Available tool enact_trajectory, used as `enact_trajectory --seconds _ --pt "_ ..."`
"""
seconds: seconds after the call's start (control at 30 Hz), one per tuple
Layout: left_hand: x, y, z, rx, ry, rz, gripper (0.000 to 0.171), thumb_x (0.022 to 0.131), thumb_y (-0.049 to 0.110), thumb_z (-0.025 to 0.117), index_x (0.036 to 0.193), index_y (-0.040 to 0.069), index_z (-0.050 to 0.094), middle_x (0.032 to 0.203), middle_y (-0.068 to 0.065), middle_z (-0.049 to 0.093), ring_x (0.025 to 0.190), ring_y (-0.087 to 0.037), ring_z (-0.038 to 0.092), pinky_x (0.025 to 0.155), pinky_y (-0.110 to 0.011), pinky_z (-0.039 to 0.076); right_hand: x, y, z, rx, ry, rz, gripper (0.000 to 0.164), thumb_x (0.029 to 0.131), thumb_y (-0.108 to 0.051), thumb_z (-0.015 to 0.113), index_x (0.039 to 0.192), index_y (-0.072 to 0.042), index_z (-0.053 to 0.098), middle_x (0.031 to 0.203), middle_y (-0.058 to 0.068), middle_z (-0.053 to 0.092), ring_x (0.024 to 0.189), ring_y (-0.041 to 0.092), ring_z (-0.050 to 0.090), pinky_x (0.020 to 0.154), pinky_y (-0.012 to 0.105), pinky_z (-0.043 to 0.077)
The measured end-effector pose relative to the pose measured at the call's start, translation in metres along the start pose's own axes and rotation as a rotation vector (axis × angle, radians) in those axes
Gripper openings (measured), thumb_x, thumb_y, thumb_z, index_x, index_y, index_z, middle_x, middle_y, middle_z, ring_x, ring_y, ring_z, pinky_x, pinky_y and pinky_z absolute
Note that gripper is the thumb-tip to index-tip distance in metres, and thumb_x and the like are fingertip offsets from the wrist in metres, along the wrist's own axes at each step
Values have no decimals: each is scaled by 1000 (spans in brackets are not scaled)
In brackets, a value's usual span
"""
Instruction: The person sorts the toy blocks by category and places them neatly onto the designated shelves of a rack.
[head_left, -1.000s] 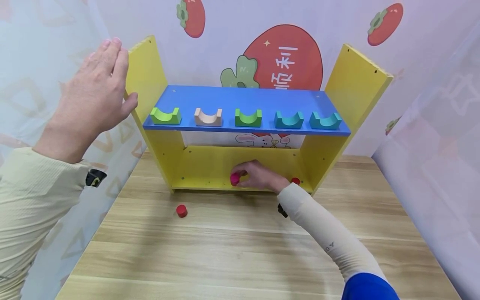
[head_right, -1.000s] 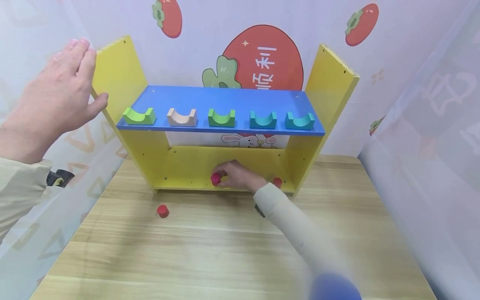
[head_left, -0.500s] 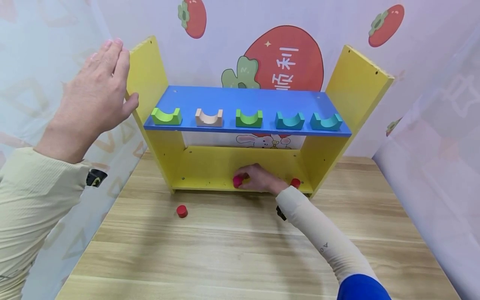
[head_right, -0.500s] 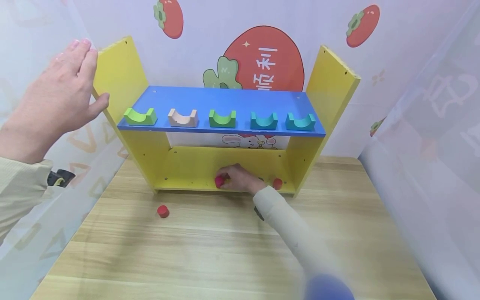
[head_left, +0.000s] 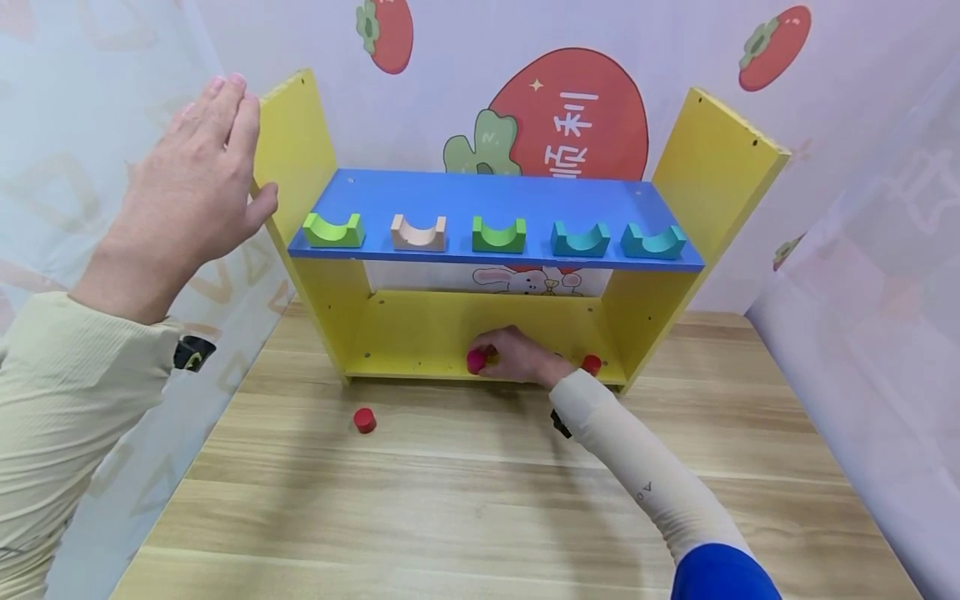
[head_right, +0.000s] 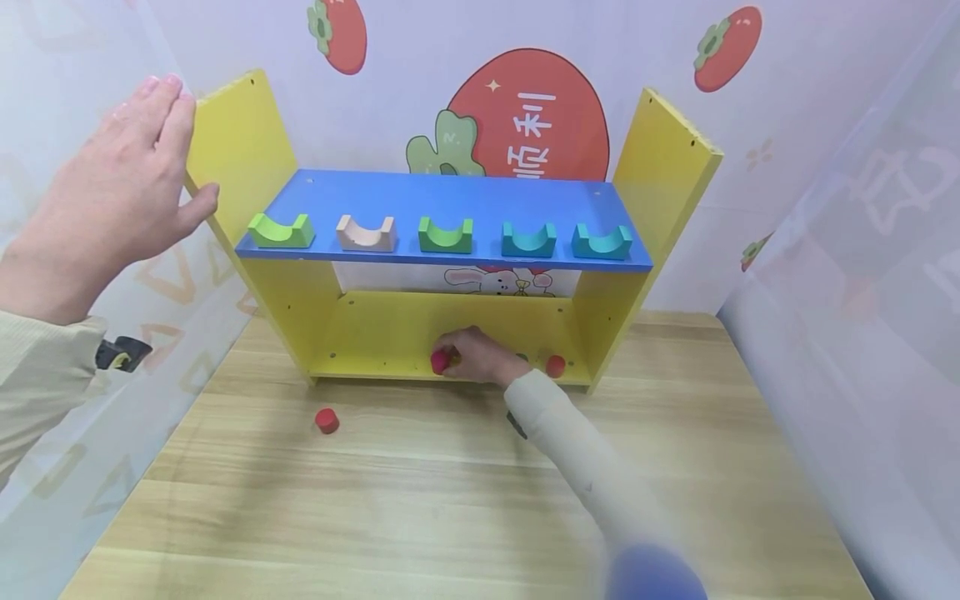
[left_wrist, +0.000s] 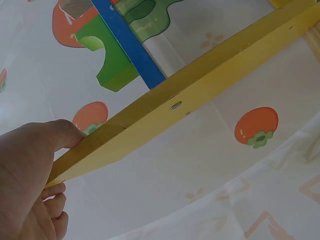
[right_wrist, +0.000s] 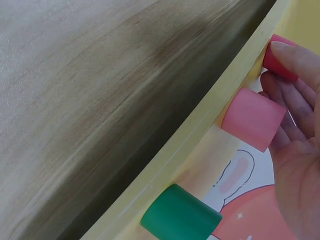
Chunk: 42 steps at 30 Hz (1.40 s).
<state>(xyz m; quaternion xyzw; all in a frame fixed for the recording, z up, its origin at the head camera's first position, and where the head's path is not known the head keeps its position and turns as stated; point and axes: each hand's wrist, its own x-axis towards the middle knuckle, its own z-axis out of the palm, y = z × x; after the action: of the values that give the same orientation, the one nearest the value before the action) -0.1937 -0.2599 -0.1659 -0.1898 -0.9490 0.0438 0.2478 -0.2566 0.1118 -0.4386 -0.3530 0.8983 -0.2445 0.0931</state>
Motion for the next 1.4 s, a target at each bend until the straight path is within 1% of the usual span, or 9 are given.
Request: enact_trajectory --seconds 0.33,0.5,0.6,0.67,0.77,0.87,1.07,1.17,1.4 --pt "0 0 1 1 16 6 85 97 15 62 160 -17 15 169 -38 18 162 -50 17 136 -54 12 0 -9 -9 3 -16 50 37 91 -14 83 127 -15 75 117 -2 75 112 20 66 109 37 58" --pt "1 0 1 -7 24 9 85 97 14 62 160 -18 14 169 -39 19 161 -50 17 136 -54 13 0 -21 -23 57 -26 80 47 93 -16 81 138 -9 69 132 7 75 126 27 69 112 42 57" --pt "1 0 0 -6 9 6 86 97 15 61 160 -17 13 170 -39 17 162 -50 16 137 -53 11 2 -29 -29 116 -56 97 53 95 -16 79 146 -9 64 141 10 70 131 29 66 102 45 63" --pt "1 0 0 -9 7 7 86 98 15 61 160 -17 13 170 -39 17 162 -50 16 137 -53 11 4 -36 -31 135 -74 85 53 96 -15 77 147 -10 62 145 11 68 134 29 65 102 45 63" --pt "1 0 0 -12 3 3 86 98 15 61 160 -17 12 170 -39 16 162 -50 15 137 -53 11 10 -48 -30 150 -95 48 54 97 -13 76 148 -8 61 148 12 66 136 28 63 108 47 60" --pt "0 0 -1 -5 -14 -4 86 98 15 60 161 -17 10 170 -38 14 162 -50 13 137 -53 9 18 -59 -25 127 -108 -18 53 97 -13 76 147 -5 61 148 13 65 138 28 63 116 47 54" --pt "1 1 -1 7 -12 4 86 98 16 60 160 -18 11 170 -39 15 162 -51 15 137 -51 9 35 -80 -3 43 -122 -119 51 97 -16 77 145 -5 63 146 8 68 132 23 67 115 39 55" --pt "1 1 -1 7 -5 4 86 98 15 60 160 -18 11 169 -39 16 162 -51 15 137 -51 9 42 -88 11 24 -136 -143 52 97 -19 78 145 -7 63 145 6 68 130 20 67 114 32 55" --pt "0 1 1 -11 30 19 84 96 13 62 159 -19 15 168 -40 20 161 -51 18 137 -52 12 55 -101 49 53 -174 -219 48 96 -15 78 142 -6 66 142 7 70 128 20 69 112 25 54"
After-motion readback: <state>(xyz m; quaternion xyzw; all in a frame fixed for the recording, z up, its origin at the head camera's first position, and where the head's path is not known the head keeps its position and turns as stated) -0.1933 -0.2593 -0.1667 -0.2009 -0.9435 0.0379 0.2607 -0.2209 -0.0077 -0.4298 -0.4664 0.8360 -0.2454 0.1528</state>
